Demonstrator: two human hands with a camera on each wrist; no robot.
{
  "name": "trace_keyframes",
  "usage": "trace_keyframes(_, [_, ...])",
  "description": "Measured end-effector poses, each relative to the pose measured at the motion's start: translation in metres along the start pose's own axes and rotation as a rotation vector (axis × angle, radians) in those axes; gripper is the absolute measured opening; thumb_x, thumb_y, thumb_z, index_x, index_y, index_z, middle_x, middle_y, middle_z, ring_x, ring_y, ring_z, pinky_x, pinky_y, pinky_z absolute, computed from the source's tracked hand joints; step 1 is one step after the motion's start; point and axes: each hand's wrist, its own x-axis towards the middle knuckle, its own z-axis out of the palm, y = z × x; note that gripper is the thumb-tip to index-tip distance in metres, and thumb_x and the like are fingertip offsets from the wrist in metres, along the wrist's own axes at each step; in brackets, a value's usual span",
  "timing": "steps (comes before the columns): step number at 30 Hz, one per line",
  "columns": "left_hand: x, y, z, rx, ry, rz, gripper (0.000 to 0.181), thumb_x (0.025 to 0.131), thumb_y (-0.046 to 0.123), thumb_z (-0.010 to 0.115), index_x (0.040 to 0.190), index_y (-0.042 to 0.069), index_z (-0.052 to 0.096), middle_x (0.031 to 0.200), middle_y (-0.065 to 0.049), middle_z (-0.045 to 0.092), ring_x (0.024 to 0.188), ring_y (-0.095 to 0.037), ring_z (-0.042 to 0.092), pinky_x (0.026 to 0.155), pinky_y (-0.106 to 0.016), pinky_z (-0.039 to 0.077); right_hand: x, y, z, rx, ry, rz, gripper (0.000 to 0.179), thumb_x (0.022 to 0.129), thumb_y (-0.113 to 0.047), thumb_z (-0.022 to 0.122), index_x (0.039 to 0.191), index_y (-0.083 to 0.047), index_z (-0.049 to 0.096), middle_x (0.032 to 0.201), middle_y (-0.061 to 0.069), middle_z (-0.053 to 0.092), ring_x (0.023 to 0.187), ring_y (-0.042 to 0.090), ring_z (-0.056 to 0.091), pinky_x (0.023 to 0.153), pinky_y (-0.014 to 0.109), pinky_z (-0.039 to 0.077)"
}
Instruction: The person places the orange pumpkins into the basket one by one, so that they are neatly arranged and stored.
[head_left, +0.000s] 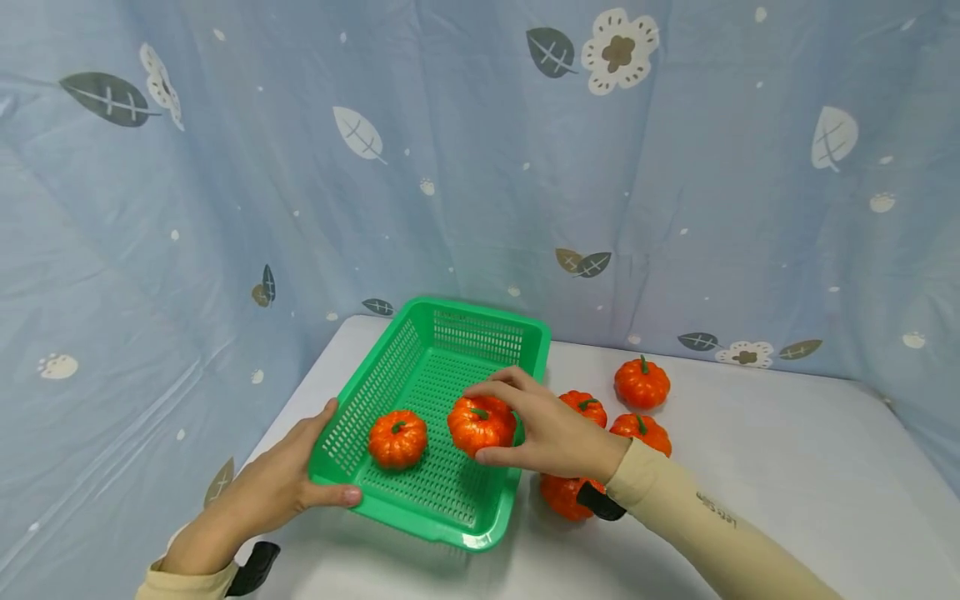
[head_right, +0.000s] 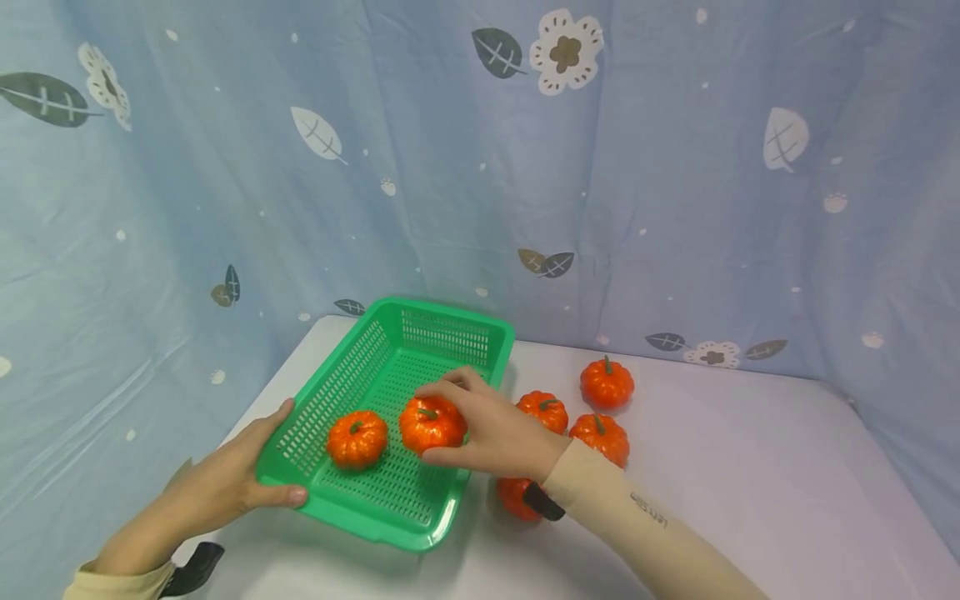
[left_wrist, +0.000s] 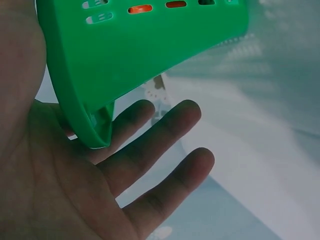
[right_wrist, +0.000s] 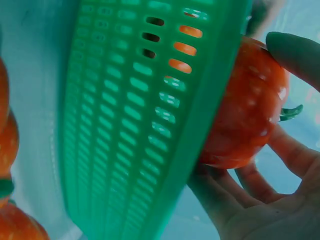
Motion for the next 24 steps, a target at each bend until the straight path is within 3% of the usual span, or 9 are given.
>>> trace_keyframes(14, [0.002,-0.001,0.001,0.015,0.011,0.013,0.132,0.070,0.072,0.076,0.165,0.012,0.007,0.156,-0.023,0.036,0.127,-0.042,0.052,0.093,-0.058,0.047,0.034,0.007,0.044,-0.132,-0.237,0.042,0.057,0.085,-0.029,0.082,0.137,-0.024,0.058,0.135,0.001,0.045,0.108,0.009,0.057,0.091,0.023,0.050])
trace_keyframes(24, [0.001,-0.002,0.003,0.004,0.021,0.014,0.132,0.070,0.071,0.078,0.165,0.011,0.007,0.156,-0.023,0.035,0.128,-0.042,0.051,0.094,-0.059,0.046,0.041,0.004,0.054,-0.300,-0.373,0.111,0.061,0.080,-0.029,0.088,0.134,-0.028,0.060,0.130,-0.002,0.049,0.090,0.008,0.057,0.078,0.023,0.051])
